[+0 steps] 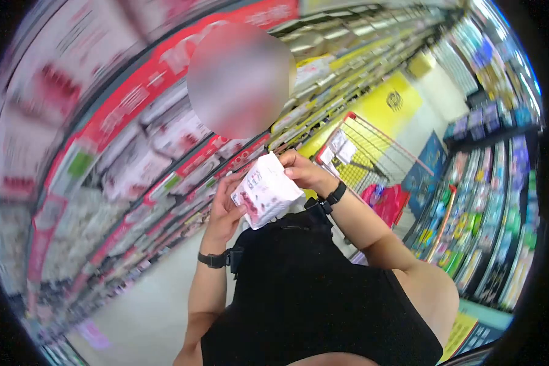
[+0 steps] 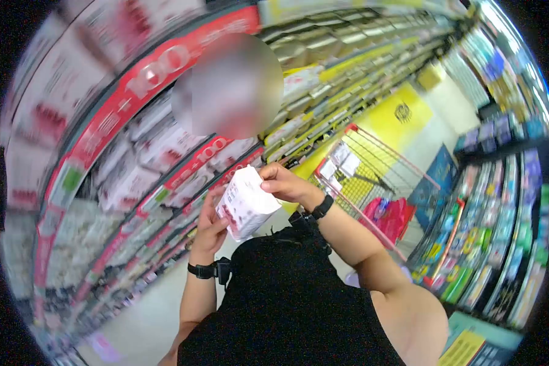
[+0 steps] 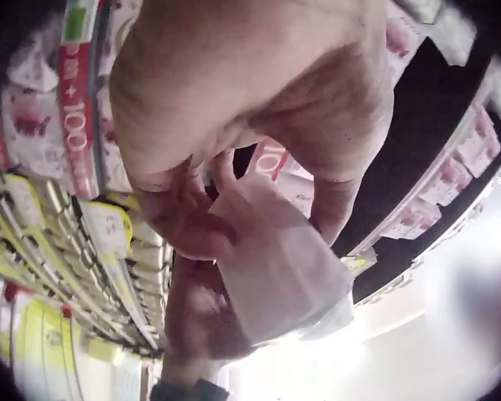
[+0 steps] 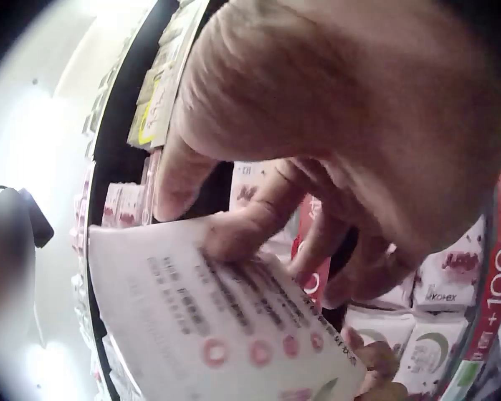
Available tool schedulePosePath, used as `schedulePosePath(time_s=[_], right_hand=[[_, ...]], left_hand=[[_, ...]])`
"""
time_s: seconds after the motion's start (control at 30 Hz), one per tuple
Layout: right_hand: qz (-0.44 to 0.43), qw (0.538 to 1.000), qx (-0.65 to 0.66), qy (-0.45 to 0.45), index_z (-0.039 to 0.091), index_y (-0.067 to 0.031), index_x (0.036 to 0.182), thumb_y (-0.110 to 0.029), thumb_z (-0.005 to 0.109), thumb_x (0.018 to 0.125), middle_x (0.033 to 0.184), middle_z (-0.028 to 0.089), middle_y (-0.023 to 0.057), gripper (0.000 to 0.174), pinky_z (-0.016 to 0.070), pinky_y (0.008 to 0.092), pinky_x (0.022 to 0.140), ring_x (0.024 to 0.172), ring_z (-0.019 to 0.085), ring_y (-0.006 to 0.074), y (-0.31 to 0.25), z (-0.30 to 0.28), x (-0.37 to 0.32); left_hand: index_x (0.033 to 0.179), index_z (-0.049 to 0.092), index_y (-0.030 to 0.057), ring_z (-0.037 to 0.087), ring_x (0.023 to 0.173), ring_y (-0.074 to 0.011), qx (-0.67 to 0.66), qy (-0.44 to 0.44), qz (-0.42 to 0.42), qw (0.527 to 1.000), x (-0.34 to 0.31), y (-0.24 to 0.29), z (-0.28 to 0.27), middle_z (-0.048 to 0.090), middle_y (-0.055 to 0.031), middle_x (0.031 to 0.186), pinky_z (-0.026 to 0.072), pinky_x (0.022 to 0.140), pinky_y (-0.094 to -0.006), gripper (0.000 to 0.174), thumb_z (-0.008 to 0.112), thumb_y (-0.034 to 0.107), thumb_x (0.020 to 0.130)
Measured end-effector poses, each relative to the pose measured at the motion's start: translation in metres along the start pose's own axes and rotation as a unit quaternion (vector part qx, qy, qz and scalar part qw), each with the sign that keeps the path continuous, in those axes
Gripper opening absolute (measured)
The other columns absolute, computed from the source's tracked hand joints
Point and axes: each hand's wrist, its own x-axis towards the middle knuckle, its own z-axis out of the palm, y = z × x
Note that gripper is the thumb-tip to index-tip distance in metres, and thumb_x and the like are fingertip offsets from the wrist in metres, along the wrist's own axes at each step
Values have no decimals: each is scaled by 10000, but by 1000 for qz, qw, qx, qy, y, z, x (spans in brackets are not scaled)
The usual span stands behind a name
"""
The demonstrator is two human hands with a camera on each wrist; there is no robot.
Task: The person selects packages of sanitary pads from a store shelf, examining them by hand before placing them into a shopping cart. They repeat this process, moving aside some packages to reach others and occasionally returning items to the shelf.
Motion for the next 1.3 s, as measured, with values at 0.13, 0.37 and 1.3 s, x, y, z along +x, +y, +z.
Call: schedulePosePath(time_s=[0.13, 0.37, 1.3], right_hand=[[106, 993, 8, 48, 456, -3, 1509, -338, 671, 1005, 1364, 640, 99, 642, 527, 369, 1034, 1214, 646, 197, 13, 42, 15], [172, 985, 8, 15, 403, -56, 1536, -284, 528, 1078, 1472, 563, 94, 526, 493, 380, 1101, 1327, 584, 189, 46, 75, 55], [-438, 555, -707, -3, 550, -61, 1217, -175, 792, 881, 1192, 722, 164, 430, 471, 467, 1006, 1100, 644, 342, -99, 199, 97]], left_hand=[[1458, 413, 38, 534, 1290, -202, 134, 92, 105, 981, -37, 2, -24, 500, -98, 1377, 450, 1117, -362, 719, 783, -2, 842], [1450, 404, 68, 536, 1247, -192, 168, 231, 215, 934, -91, 16, -40, 499, -87, 1317, 451, 1087, -346, 674, 778, 35, 890], [1305, 569, 42, 641, 1024, -273, 443, 76, 182, 875, -155, 45, -38, 613, -131, 1219, 516, 859, -379, 433, 702, 276, 965]])
